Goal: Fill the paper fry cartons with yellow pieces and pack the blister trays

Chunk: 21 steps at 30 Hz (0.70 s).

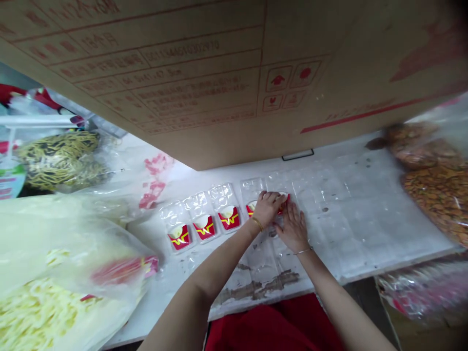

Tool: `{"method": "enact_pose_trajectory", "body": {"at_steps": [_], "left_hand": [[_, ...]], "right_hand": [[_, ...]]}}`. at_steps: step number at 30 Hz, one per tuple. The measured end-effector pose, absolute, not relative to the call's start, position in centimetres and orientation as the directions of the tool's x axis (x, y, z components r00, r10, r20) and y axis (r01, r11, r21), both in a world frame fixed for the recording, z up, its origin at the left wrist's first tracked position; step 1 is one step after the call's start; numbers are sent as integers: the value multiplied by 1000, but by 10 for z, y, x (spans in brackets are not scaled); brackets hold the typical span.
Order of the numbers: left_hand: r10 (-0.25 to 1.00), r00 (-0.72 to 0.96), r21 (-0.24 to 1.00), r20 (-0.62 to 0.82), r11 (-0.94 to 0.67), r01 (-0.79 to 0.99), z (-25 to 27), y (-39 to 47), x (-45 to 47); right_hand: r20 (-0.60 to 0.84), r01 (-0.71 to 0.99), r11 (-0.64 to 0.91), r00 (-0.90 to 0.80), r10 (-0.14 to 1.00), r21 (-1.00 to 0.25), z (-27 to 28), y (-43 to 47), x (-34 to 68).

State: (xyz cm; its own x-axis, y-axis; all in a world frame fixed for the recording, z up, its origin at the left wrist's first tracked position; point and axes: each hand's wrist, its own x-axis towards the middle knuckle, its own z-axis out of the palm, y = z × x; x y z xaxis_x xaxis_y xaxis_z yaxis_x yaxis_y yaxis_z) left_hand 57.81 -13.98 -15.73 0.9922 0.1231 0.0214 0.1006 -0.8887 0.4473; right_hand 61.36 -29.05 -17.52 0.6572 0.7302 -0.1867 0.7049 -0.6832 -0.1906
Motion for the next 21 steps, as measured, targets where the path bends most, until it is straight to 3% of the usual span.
{"method": "enact_pose_trajectory", "body": {"at_steps": [4,8,17,21], "left_hand": [[218,975,351,-38,-911,217,-149,-157,515],[176,972,279,-158,-936,215,-161,-159,481],[120,970,262,-213,-949,175,-175,-161,487],[191,978,229,-80,-952,204,-146,-168,465]], "right_hand": [[-212,711,-680,647,733,-181,-178,-291,612],[-227,679,-715,680,698,-165,-178,-287,608],[-393,642,-754,664,637,-138,-171,-283,612],[-286,656,-706,646,708,-266,-181,-298,616]]}}
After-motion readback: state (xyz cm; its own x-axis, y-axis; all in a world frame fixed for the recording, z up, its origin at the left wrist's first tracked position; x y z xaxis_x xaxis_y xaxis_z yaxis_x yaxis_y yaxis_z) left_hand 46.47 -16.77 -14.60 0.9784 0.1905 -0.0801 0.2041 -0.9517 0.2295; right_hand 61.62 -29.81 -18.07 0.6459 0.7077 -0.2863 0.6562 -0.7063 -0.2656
